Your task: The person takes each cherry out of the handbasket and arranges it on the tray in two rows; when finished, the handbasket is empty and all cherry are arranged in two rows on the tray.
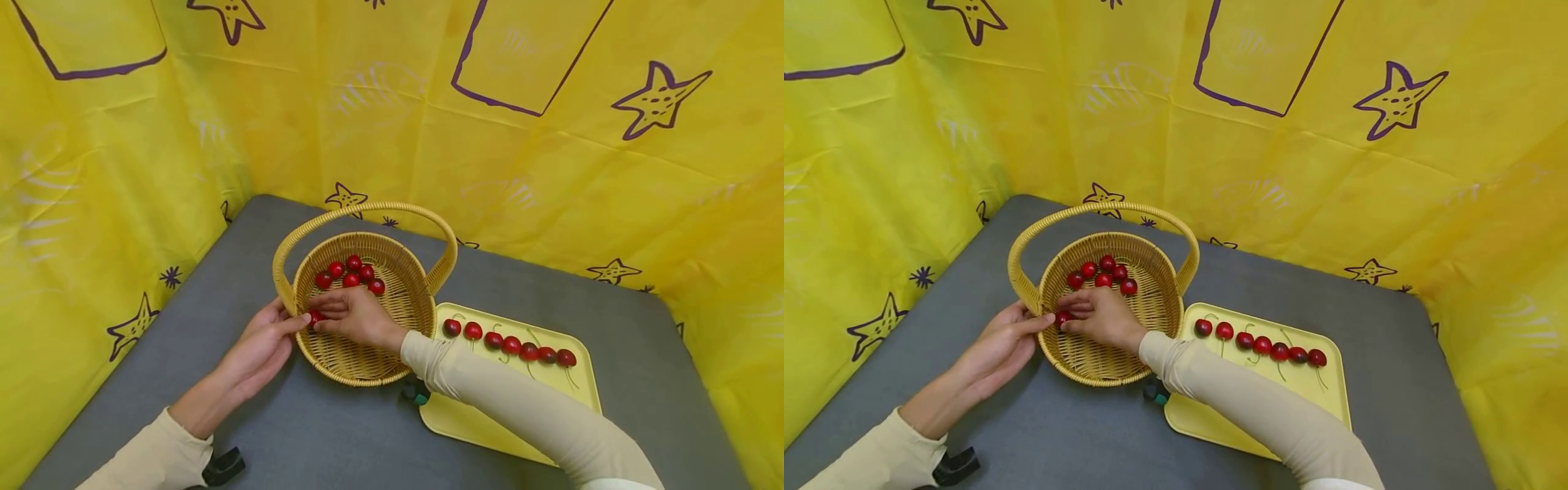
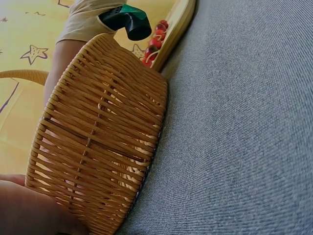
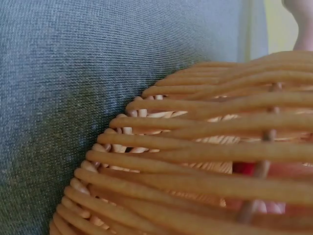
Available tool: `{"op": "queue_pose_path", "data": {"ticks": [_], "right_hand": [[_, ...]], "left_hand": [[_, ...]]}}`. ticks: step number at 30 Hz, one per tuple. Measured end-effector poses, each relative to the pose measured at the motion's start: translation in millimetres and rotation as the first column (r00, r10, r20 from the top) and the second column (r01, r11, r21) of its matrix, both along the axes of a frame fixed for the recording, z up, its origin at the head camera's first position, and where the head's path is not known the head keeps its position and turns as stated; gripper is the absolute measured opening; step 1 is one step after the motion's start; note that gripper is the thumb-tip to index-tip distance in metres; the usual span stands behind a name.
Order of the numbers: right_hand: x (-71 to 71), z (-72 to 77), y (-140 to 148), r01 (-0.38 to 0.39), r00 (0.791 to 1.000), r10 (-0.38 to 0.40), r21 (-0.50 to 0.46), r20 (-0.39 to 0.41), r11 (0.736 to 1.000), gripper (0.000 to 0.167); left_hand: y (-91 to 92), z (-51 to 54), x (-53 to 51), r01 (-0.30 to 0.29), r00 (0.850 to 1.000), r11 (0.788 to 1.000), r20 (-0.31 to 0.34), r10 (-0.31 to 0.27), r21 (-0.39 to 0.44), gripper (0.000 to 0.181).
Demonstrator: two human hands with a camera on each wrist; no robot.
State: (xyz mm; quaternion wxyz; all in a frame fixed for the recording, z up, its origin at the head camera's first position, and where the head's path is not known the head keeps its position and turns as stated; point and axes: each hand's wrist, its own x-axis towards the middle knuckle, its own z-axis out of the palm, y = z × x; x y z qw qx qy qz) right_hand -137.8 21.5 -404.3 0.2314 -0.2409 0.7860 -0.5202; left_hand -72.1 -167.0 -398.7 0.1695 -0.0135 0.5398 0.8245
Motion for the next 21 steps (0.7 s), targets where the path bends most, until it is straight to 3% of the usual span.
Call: {"op": "queue_pose_path", "data": {"ticks": [7, 11, 16, 21], "right_hand": [[4.7, 6.0, 8, -0.005, 1.0, 0.005, 0.027, -0.018, 1.0, 0.036], [4.5, 15.3, 20, -0.017, 0.999, 0.017, -0.009, -0.038, 1.0, 0.036], [11.8, 36.2, 46, -0.024, 0.997, 0.018, -0.088, -0.07, 0.996, 0.037], [30.7, 60.5, 86, 0.025, 0.992, -0.044, -0.161, -0.117, 0.987, 0.037]], "left_hand": [[2.8, -0.4, -2.1, 0.012, 1.0, 1.0, 0.002, -0.012, -0.001, 0.072], [2.0, 0.4, -1.9, 0.002, 1.0, 1.0, -0.007, -0.002, -0.01, 0.071], [1.3, 0.4, -1.0, -0.006, 1.0, 1.0, -0.006, 0.006, -0.027, 0.07], [0.2, -1.4, -0.2, 0.003, 1.0, 1.0, -0.018, -0.004, -0.029, 0.07]]}}
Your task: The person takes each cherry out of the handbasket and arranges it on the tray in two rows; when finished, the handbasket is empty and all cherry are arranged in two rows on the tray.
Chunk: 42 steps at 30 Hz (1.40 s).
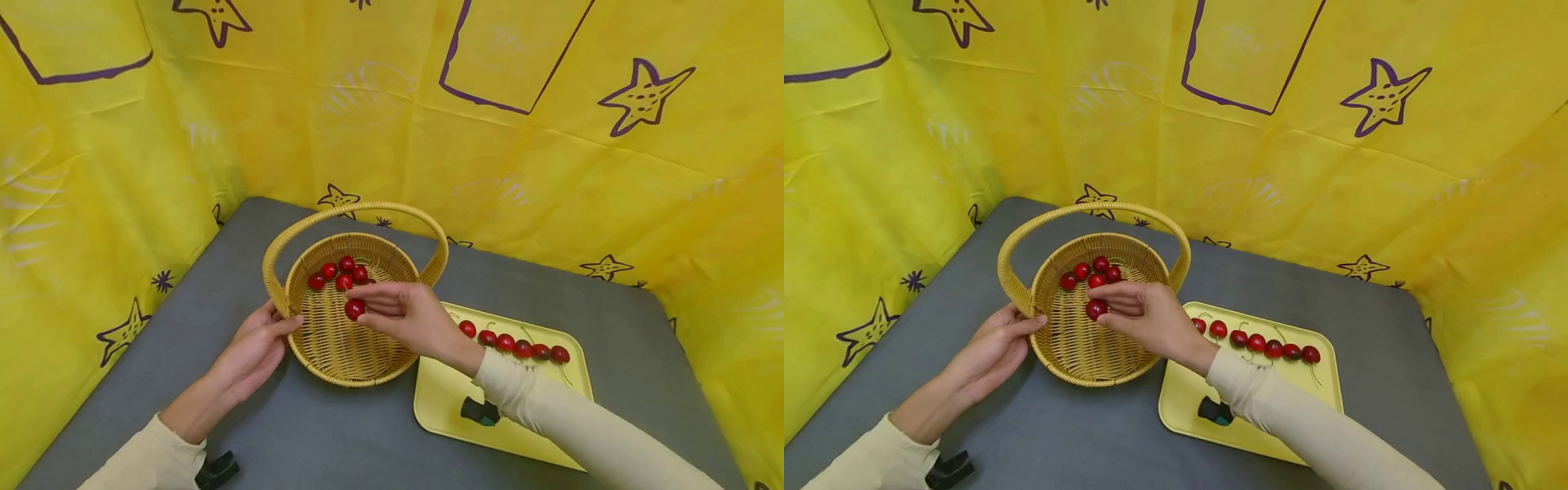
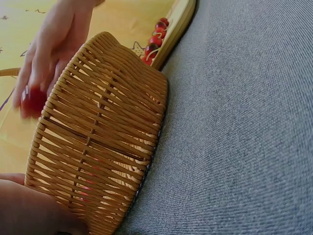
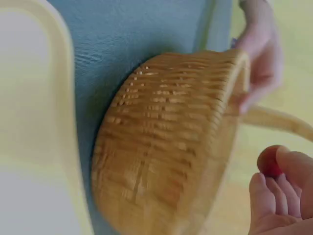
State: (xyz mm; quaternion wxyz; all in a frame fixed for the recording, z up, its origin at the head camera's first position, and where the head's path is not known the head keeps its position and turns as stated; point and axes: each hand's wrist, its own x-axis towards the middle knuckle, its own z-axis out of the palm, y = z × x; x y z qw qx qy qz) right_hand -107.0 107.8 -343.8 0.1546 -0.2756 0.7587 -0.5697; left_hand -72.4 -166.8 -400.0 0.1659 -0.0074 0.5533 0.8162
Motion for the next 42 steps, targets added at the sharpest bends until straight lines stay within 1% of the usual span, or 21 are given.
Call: {"op": "queue_pose_path", "data": {"ticks": [3, 6, 9, 11, 15, 17, 21, 26, 32, 36, 42], "right_hand": [[13.4, 11.2, 28, 0.04, 0.999, -0.041, -0.057, -0.017, 0.998, 0.037], [25.7, 18.4, 55, 0.089, 0.995, -0.093, -0.119, -0.023, 0.989, 0.04], [37.1, 19.3, 81, 0.157, 0.986, -0.163, -0.155, -0.03, 0.975, 0.044], [44.2, 16.4, 96, 0.214, 0.973, -0.223, -0.15, -0.052, 0.965, 0.045], [56.0, 1.7, 117, 0.306, 0.946, -0.316, -0.121, -0.075, 0.944, 0.045], [60.7, -8.6, 122, 0.334, 0.938, -0.342, -0.115, -0.062, 0.936, 0.045], [68.3, -30.8, 129, 0.361, 0.931, -0.365, -0.123, -0.014, 0.924, 0.044], [77.8, -54.9, 131, 0.387, 0.922, -0.384, -0.093, 0.043, 0.918, 0.041], [87.3, -81.1, 128, 0.387, 0.921, -0.38, -0.076, 0.09, 0.919, 0.039], [89.9, -89.4, 124, 0.38, 0.921, -0.373, -0.058, 0.112, 0.923, 0.038], [91.6, -92.6, 121, 0.394, 0.914, -0.393, 0.006, 0.102, 0.919, 0.037]], "left_hand": [[-0.8, 0.2, 0.4, 0.001, 1.0, 1.0, -0.011, -0.001, 0.003, 0.07], [-1.4, 0.3, -0.1, 0.002, 1.0, 1.0, -0.025, -0.002, 0.006, 0.07], [-1.2, 0.0, -0.5, 0.005, 1.0, 1.0, -0.025, -0.004, 0.006, 0.07], [-0.7, -0.9, -0.7, 0.008, 1.0, 1.0, -0.022, -0.008, 0.003, 0.069], [-1.8, -2.4, 0.3, 0.007, 1.0, 1.0, -0.016, -0.007, -0.004, 0.069], [-2.5, -1.6, 1.3, 0.005, 1.0, 1.0, -0.012, -0.005, -0.005, 0.069], [-1.9, 0.8, 2.0, 0.006, 1.0, 1.0, -0.007, -0.006, 0.001, 0.069], [0.0, 0.6, 1.2, 0.008, 1.0, 1.0, -0.005, -0.008, -0.007, 0.067], [0.2, -1.7, 0.3, 0.007, 1.0, 1.0, -0.003, -0.007, -0.003, 0.066], [0.3, -0.7, 0.0, 0.003, 1.0, 1.0, -0.007, -0.003, 0.0, 0.066], [-0.2, -0.9, 0.4, -0.003, 1.0, 1.0, -0.015, 0.003, 0.002, 0.064]]}}
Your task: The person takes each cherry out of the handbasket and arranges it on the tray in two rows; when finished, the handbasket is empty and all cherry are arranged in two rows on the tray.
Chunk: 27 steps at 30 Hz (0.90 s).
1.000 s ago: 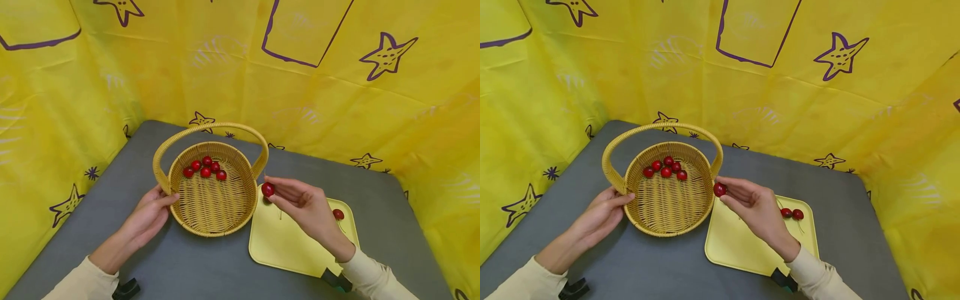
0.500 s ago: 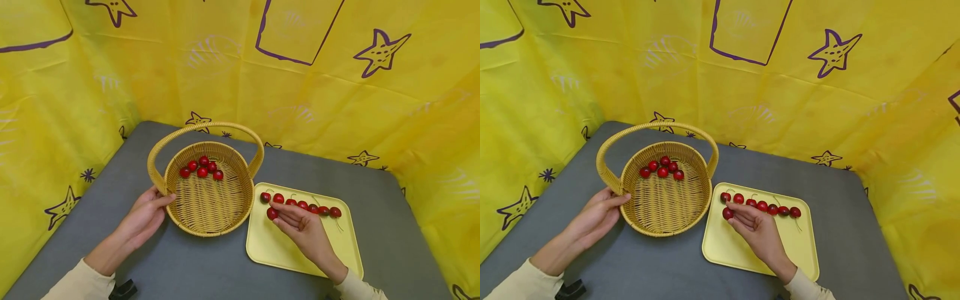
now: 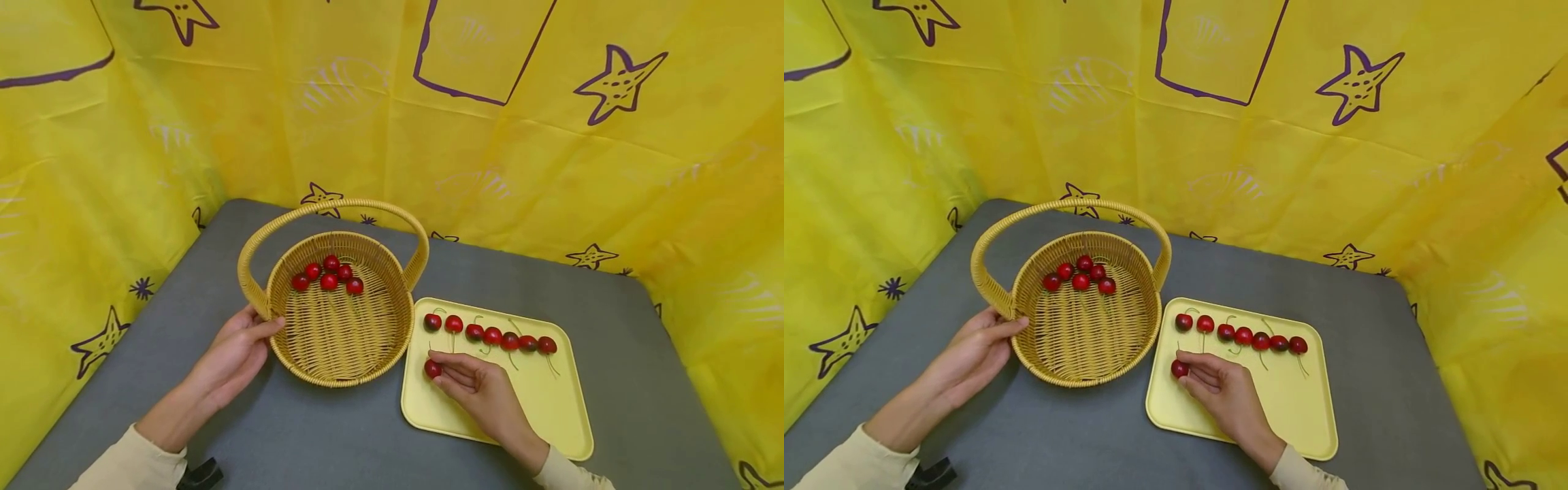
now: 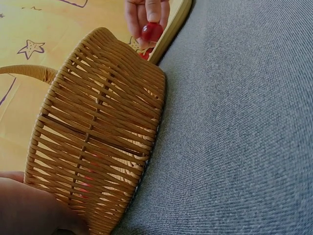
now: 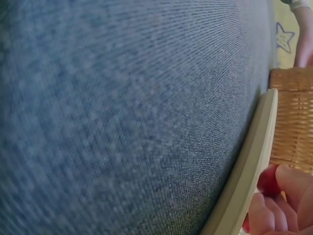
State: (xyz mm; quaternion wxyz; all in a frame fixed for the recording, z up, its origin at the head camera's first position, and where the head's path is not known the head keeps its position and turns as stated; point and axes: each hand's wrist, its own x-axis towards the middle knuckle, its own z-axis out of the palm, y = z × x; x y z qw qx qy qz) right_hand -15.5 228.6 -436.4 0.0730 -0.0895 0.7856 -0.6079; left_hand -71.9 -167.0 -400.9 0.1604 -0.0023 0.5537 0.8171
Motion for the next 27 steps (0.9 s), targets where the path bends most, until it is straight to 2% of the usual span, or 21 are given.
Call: {"op": "queue_pose_path", "data": {"ticks": [6, 12, 20, 27], "right_hand": [[2.2, -3.4, -0.8, 0.006, 1.0, -0.006, 0.056, 0.004, 0.998, 0.036], [0.6, -2.3, -3.4, 0.004, 1.0, -0.003, 0.056, -0.021, 0.998, 0.036], [2.0, -3.8, -6.5, 0.002, 1.0, -0.002, 0.065, -0.009, 0.998, 0.037], [-1.2, 2.4, -8.6, 0.028, 0.999, -0.023, 0.112, -0.043, 0.993, 0.036]], "left_hand": [[1.2, -0.9, 1.0, 0.015, 1.0, 1.0, 0.006, -0.015, 0.004, 0.065], [0.4, -0.2, 0.6, 0.019, 1.0, 1.0, -0.004, -0.019, 0.007, 0.067], [0.7, -1.8, 0.8, 0.021, 1.0, 1.0, -0.003, -0.021, 0.006, 0.064], [-1.1, -0.3, 0.7, 0.03, 1.0, 0.999, -0.004, -0.03, 0.013, 0.069]]}}
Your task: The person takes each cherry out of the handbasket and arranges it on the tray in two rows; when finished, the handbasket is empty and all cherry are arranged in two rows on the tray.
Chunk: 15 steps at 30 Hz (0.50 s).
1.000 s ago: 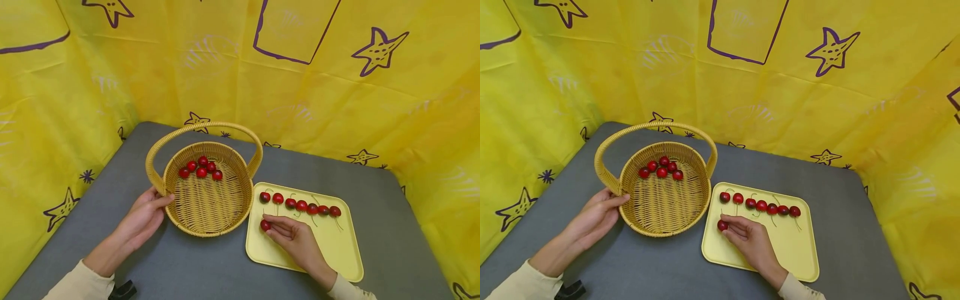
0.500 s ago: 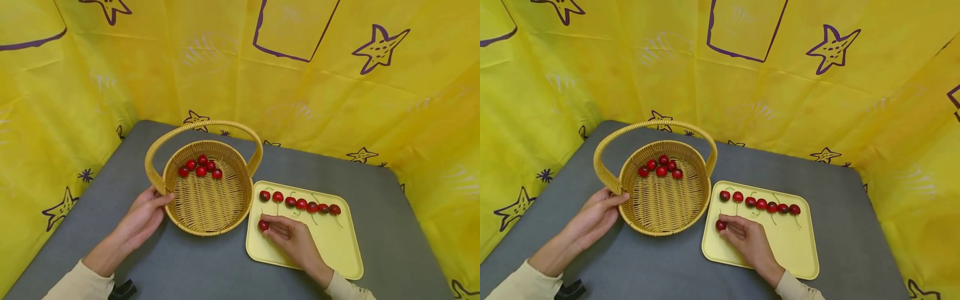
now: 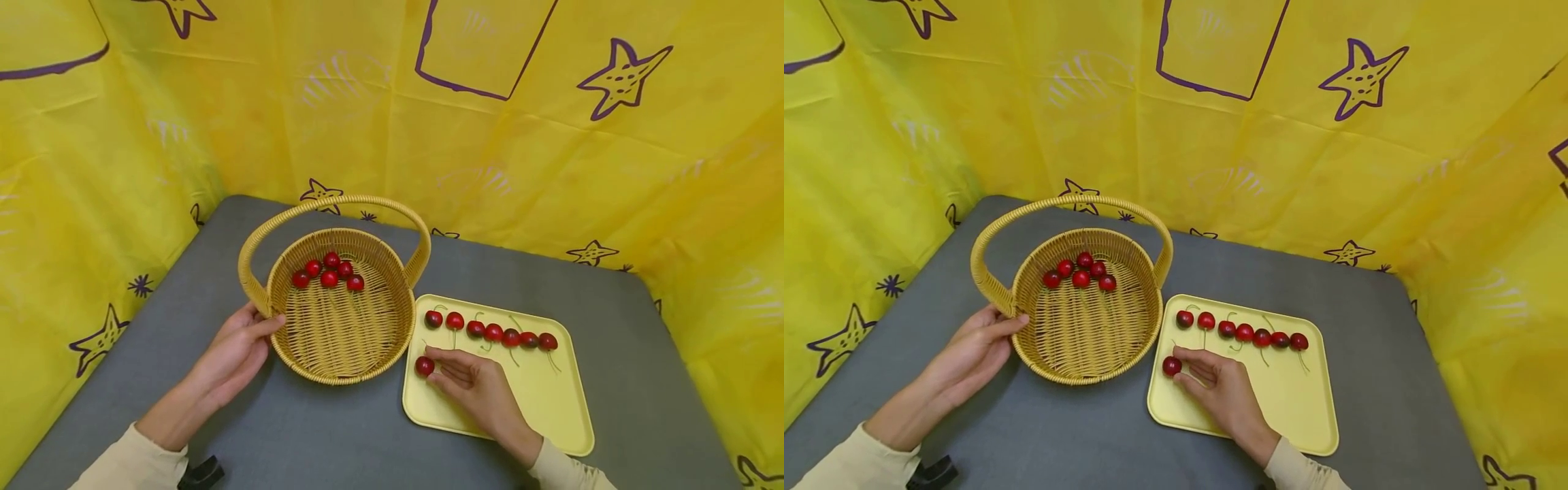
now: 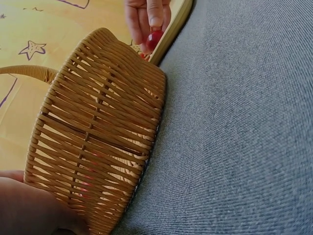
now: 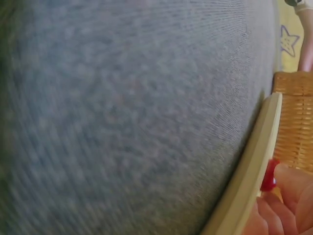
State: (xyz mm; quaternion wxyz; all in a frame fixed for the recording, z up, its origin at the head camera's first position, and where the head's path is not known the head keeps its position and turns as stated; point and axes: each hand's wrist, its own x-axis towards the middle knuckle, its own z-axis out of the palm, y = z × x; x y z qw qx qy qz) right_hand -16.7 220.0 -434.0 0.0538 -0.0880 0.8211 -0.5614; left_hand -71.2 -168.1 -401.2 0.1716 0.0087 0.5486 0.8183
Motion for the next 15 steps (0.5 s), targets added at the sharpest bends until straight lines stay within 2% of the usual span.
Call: {"op": "queue_pose_path", "data": {"ticks": [5, 8, 15], "right_hand": [[-0.6, 9.1, 2, 0.015, 1.0, -0.014, 0.06, -0.016, 0.998, 0.038], [-3.0, 16.8, 6, 0.02, 0.999, -0.018, 0.062, -0.031, 0.998, 0.039], [-20.3, 42.7, 6, -0.034, 0.987, 0.031, -0.016, -0.157, 0.999, 0.041]], "left_hand": [[-0.5, -0.2, 0.6, 0.002, 1.0, 1.0, 0.002, -0.002, -0.002, 0.069], [-0.5, -0.7, 0.6, 0.003, 1.0, 1.0, 0.004, -0.003, 0.0, 0.068], [-0.3, 0.6, -0.3, 0.004, 1.0, 1.0, 0.003, -0.004, 0.02, 0.07]]}}
